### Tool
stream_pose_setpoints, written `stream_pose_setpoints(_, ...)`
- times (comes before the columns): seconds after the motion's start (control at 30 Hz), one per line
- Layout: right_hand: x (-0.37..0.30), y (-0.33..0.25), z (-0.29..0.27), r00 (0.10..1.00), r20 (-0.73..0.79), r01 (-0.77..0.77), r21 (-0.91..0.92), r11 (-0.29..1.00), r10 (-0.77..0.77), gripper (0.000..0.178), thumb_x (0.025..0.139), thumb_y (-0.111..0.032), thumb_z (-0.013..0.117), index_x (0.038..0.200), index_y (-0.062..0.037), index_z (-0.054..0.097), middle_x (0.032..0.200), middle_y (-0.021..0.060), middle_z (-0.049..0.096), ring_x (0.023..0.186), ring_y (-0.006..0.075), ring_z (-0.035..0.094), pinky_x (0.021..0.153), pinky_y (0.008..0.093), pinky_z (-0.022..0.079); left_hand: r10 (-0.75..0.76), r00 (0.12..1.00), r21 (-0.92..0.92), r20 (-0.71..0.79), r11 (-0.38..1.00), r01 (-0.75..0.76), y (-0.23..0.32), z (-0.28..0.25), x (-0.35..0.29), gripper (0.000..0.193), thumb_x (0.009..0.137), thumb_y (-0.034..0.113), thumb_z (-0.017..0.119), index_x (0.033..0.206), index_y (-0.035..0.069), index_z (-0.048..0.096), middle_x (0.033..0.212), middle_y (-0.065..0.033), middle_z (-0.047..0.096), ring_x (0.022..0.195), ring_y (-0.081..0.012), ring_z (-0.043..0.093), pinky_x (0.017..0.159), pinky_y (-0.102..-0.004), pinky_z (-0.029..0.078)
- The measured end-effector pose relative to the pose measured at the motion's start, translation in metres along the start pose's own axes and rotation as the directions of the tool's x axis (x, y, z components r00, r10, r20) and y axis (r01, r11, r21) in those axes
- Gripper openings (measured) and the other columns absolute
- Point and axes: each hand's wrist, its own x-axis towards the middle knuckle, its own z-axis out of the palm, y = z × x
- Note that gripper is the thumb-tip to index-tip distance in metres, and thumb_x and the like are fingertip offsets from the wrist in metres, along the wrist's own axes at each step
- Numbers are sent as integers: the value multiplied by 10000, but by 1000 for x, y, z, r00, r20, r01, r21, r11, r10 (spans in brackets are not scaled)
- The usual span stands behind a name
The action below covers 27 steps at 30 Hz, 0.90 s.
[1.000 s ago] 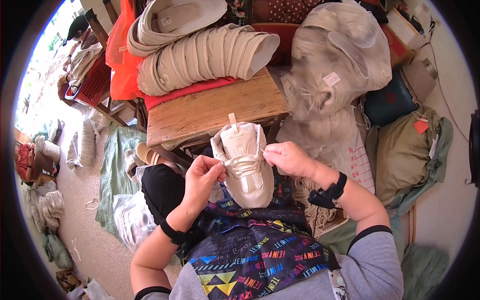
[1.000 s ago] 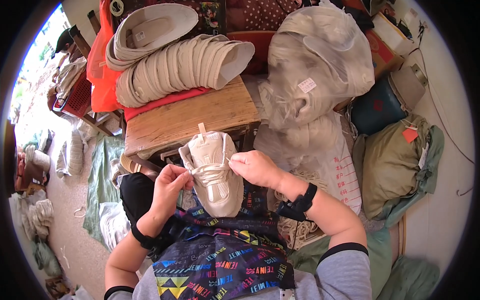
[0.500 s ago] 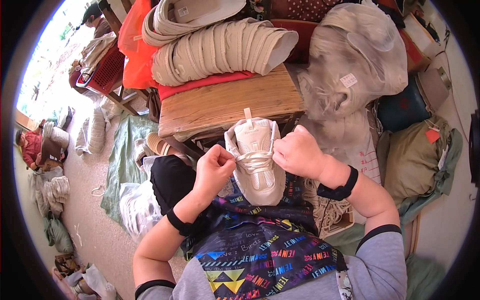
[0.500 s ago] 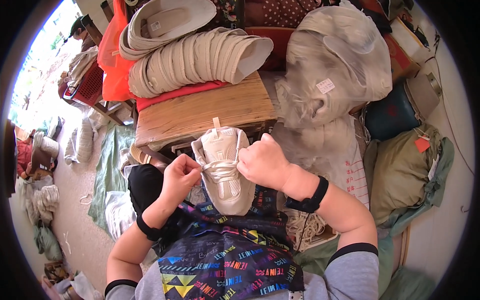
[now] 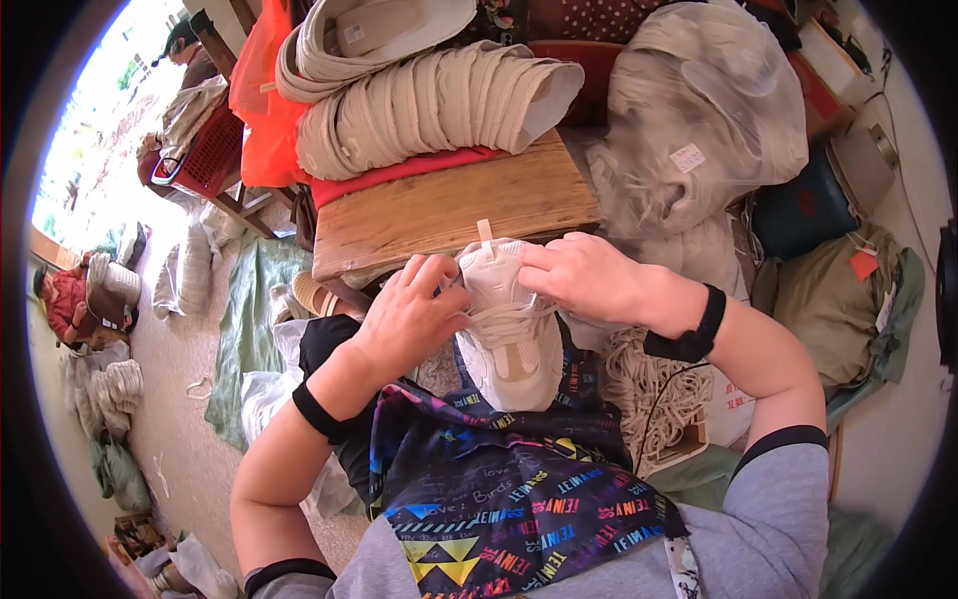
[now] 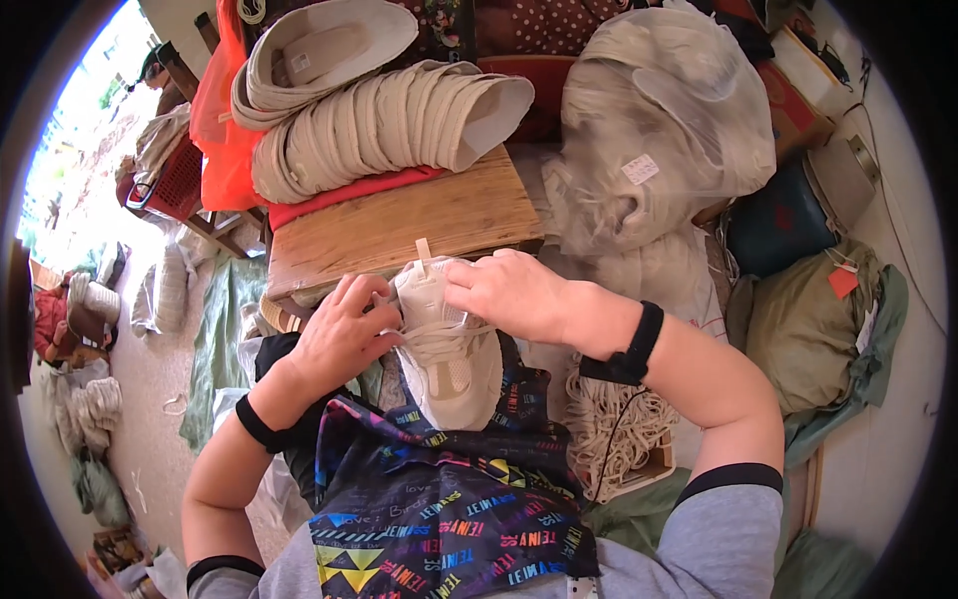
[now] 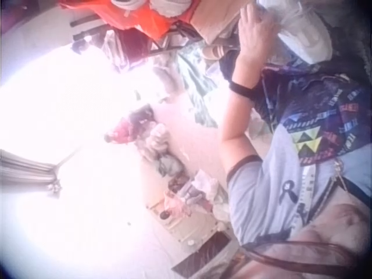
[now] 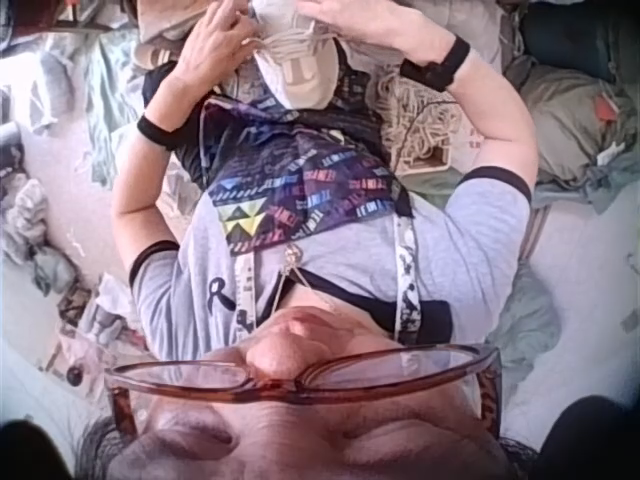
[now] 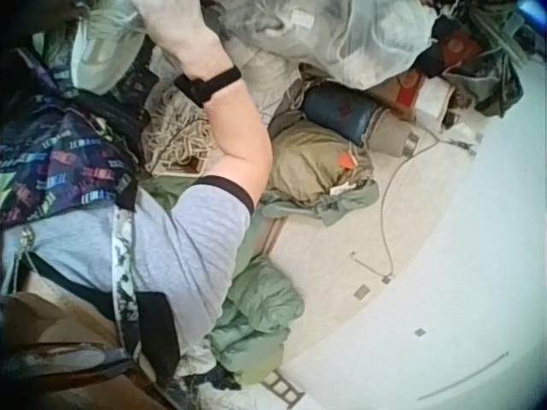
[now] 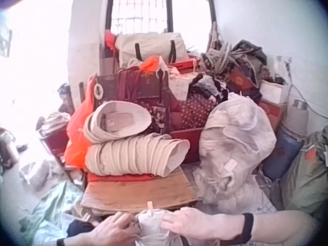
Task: The recorder is lacing a white sneaker in a shoe factory environment.
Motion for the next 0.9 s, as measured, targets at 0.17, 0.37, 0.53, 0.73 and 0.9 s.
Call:
stream_pose_setpoints(0.17, -6, 9, 3, 999, 46, -27, 392, 920, 10, 187, 786, -170, 705, 843, -46, 576, 992, 94, 510, 817, 277, 609, 702, 403, 487, -64, 996, -146, 69, 987, 73, -7, 15, 0, 103, 805, 143, 719, 825, 59, 664, 1003, -87, 487, 981, -279, 493, 864, -366, 442)
stream_pose_setpoints(0.37, -3, -8, 24, 915, 92, -336, 715, 613, 394, 144, 833, -152, 681, 805, -24, 620, 951, 59, 473, 808, 185, 560, 716, 326, 476, -258, 966, -360, -14, 903, 236, -6, 42, -10, 92, 819, 154, 702, 830, 63, 701, 1052, -69, 520, 1065, -252, 462, 952, -370, 368)
stream_pose_setpoints(0.53, 6, -22, 29, 828, -59, -290, 806, 517, 557, 128, 854, -166, 669, 867, -39, 660, 951, 39, 496, 760, 144, 559, 679, 288, 471, -482, 868, -470, -117, 797, 379, 35, 23, 6, 85, 836, 157, 705, 877, 85, 722, 1073, -73, 568, 1096, -238, 449, 975, -369, 342)
stream_pose_setpoints(0.73, 22, -22, -24, 899, 332, -347, 938, -1, 286, 147, 946, -178, 629, 943, -36, 666, 814, -7, 553, 676, 58, 542, 602, 237, 456, -318, 948, -994, -17, 109, 19, 61, -49, 25, 192, 1007, 158, 536, 978, -6, 631, 861, -15, 598, 829, -93, 561, 780, -249, 451)
stream_pose_setpoints(0.9, 18, -39, 8, 942, -152, -246, 296, 923, 300, 69, 775, -67, 603, 825, -20, 614, 856, 143, 609, 853, 312, 640, 713, 392, 538, -650, 755, -982, 84, 75, 173, 35, -20, -1, 158, 1011, 156, 526, 1069, 23, 589, 769, 15, 584, 650, -20, 435, 597, -171, 360)
